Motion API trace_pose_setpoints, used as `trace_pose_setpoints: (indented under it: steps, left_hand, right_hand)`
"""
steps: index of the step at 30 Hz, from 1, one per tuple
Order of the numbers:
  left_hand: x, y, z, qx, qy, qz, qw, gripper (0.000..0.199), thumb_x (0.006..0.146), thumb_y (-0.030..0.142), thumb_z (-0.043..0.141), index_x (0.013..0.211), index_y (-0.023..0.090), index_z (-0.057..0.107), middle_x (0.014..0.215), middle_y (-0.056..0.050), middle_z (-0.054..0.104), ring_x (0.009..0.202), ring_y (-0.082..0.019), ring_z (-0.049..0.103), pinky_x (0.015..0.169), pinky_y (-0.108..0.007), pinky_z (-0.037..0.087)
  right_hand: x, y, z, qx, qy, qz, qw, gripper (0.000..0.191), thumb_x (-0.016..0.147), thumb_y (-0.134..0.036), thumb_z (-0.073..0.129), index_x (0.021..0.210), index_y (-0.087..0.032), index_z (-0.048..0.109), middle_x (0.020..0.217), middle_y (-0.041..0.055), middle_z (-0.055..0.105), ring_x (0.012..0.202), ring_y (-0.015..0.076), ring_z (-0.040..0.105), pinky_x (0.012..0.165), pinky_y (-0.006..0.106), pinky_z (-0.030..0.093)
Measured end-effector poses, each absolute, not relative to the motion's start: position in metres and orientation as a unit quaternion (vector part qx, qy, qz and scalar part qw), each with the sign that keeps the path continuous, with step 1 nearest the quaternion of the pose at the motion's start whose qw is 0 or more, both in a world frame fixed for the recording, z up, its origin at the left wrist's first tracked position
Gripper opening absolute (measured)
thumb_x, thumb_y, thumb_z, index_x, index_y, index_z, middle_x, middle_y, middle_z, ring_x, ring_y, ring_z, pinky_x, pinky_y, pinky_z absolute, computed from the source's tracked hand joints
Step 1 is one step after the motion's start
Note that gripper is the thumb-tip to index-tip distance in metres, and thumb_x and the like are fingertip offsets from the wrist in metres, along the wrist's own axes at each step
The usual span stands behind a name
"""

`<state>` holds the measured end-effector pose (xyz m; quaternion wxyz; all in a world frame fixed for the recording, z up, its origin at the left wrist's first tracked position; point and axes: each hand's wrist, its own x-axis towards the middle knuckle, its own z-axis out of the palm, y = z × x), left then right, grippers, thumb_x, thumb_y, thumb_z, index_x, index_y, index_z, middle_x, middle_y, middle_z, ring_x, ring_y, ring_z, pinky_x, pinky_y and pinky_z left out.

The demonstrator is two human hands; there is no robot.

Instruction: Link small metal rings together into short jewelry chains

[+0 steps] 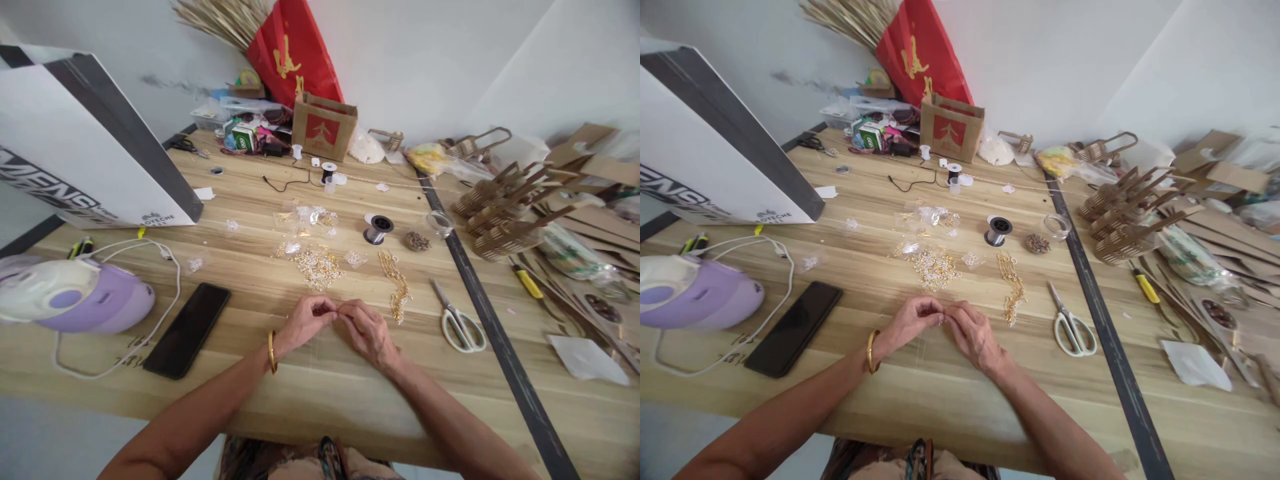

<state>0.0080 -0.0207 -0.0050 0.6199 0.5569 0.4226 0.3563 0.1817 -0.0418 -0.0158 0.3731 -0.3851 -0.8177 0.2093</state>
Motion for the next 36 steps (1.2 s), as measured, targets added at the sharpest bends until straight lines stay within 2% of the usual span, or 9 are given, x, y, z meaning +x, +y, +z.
trace_pose_setpoints:
  steps: [6,11,15,25,31,36]
  left_hand:
    - [0.008,-0.025,-0.007,0.65,0.445,0.363,0.497,0.005,0.075,0.013,0.061,0.071,0.013,0.063,0.068,-0.001,0.062,0.064,-0.012,0.056,0.062,-0.022,0.044]
    - [0.008,-0.03,-0.011,0.719,0.456,0.369,0.371,0.008,0.08,0.013,0.058,0.074,0.015,0.063,0.071,-0.002,0.06,0.064,-0.012,0.055,0.062,-0.022,0.043]
    - [0.008,-0.03,-0.013,0.754,0.425,0.391,0.313,0.009,0.082,0.012,0.057,0.075,0.015,0.062,0.072,-0.002,0.059,0.067,-0.012,0.054,0.064,-0.023,0.043]
    - [0.005,-0.031,-0.019,0.817,0.343,0.387,0.255,0.016,0.088,0.009,0.048,0.093,0.017,0.061,0.084,-0.004,0.06,0.078,-0.013,0.057,0.071,-0.024,0.047]
    - [0.002,-0.031,-0.021,0.855,0.323,0.358,0.193,0.017,0.091,0.016,0.045,0.094,0.017,0.061,0.085,-0.005,0.06,0.081,-0.014,0.057,0.073,-0.025,0.049]
    - [0.002,-0.031,-0.022,0.867,0.334,0.334,0.157,0.017,0.092,0.019,0.044,0.088,0.017,0.06,0.084,-0.004,0.059,0.08,-0.014,0.056,0.071,-0.025,0.047]
  right_hand:
    - [0.177,-0.041,-0.013,-0.431,-0.738,0.318,0.411,0.011,0.09,-0.024,0.052,0.087,-0.018,0.06,0.079,0.0045,0.062,0.071,0.0149,0.059,0.06,0.024,0.048]
    - [0.179,-0.038,-0.017,-0.48,-0.678,0.404,0.384,0.021,0.087,-0.035,0.055,0.081,-0.016,0.06,0.066,0.0005,0.057,0.056,0.0107,0.049,0.05,0.021,0.037]
    - [0.18,-0.036,-0.012,-0.494,-0.632,0.477,0.359,0.029,0.085,-0.043,0.056,0.079,-0.015,0.058,0.06,-0.0024,0.05,0.052,0.0087,0.041,0.047,0.021,0.03]
    - [0.186,-0.028,-0.002,-0.447,-0.605,0.6,0.272,0.036,0.078,-0.05,0.063,0.074,-0.014,0.06,0.059,-0.0009,0.055,0.051,0.0094,0.048,0.049,0.021,0.039]
    - [0.194,-0.024,0.0,-0.444,-0.603,0.62,0.234,0.039,0.077,-0.053,0.063,0.079,-0.014,0.062,0.06,-0.001,0.055,0.051,0.0092,0.048,0.05,0.022,0.041]
    - [0.196,-0.023,0.003,-0.432,-0.617,0.618,0.224,0.04,0.078,-0.054,0.061,0.075,-0.014,0.058,0.06,-0.0014,0.053,0.052,0.0092,0.047,0.051,0.022,0.04]
